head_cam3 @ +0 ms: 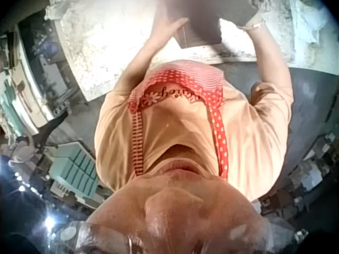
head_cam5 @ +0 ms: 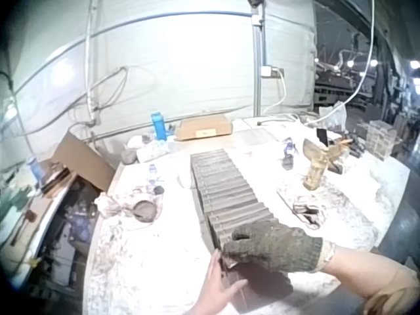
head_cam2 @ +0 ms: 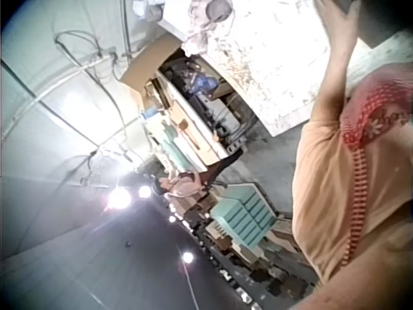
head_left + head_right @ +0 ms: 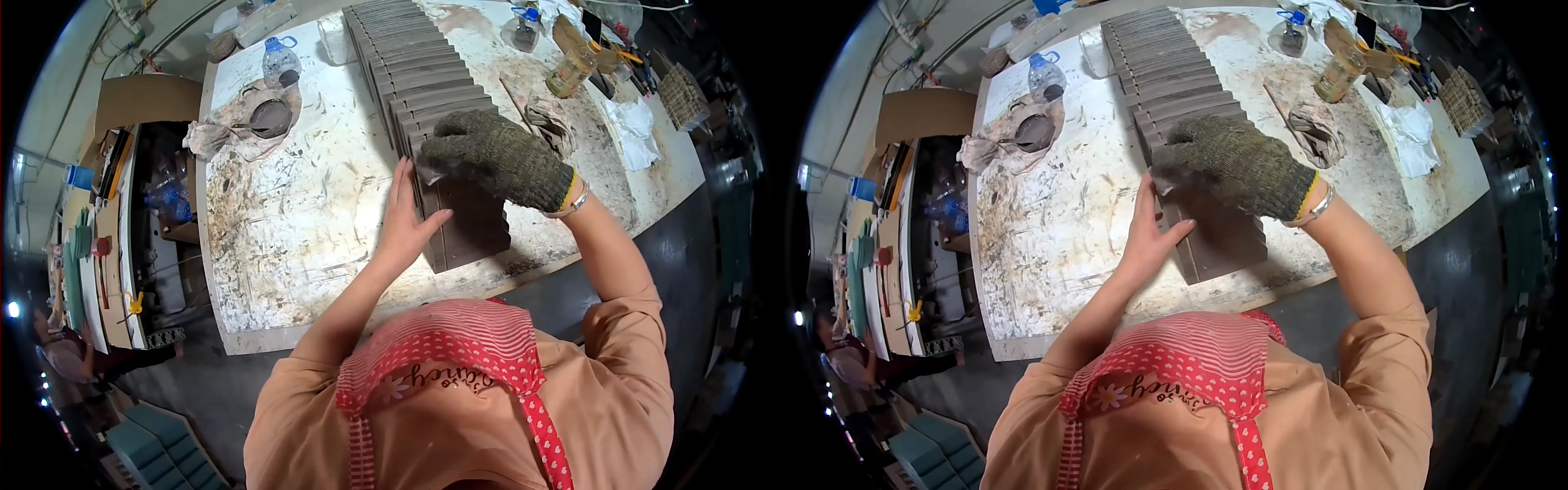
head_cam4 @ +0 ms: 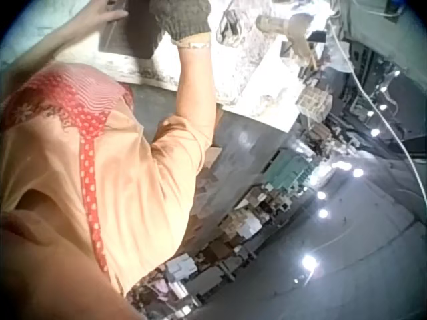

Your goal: Cleaning or polishing a stack of square tiles with a cloth.

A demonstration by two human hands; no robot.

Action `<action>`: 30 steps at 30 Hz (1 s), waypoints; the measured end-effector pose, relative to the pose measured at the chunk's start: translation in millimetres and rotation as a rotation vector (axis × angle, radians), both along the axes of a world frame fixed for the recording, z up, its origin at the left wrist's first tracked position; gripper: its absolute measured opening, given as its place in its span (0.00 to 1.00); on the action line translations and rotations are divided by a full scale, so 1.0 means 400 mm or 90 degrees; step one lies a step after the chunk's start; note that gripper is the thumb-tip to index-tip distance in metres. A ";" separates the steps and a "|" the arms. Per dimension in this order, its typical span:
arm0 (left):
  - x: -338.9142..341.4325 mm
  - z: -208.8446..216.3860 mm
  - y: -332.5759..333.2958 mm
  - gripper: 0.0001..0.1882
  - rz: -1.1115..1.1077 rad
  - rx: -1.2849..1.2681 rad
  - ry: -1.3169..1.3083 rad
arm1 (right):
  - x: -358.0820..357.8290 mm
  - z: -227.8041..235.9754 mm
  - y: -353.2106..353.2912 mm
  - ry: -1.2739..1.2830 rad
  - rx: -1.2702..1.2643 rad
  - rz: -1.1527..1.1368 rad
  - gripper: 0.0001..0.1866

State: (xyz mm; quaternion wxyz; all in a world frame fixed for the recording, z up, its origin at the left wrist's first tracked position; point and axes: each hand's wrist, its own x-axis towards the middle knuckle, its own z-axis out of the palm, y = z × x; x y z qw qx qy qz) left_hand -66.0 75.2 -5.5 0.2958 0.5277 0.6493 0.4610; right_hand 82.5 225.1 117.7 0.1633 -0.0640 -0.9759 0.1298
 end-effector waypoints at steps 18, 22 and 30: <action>0.010 0.011 0.006 0.53 -0.010 -0.010 -0.050 | -0.053 0.004 0.054 0.010 0.052 0.084 0.15; -0.003 0.002 -0.015 0.53 0.017 -0.027 -0.014 | 0.021 0.098 0.078 -0.145 -0.137 -0.036 0.13; 0.002 0.014 -0.013 0.54 0.023 -0.044 -0.005 | 0.013 0.129 0.124 -0.117 -0.100 -0.081 0.14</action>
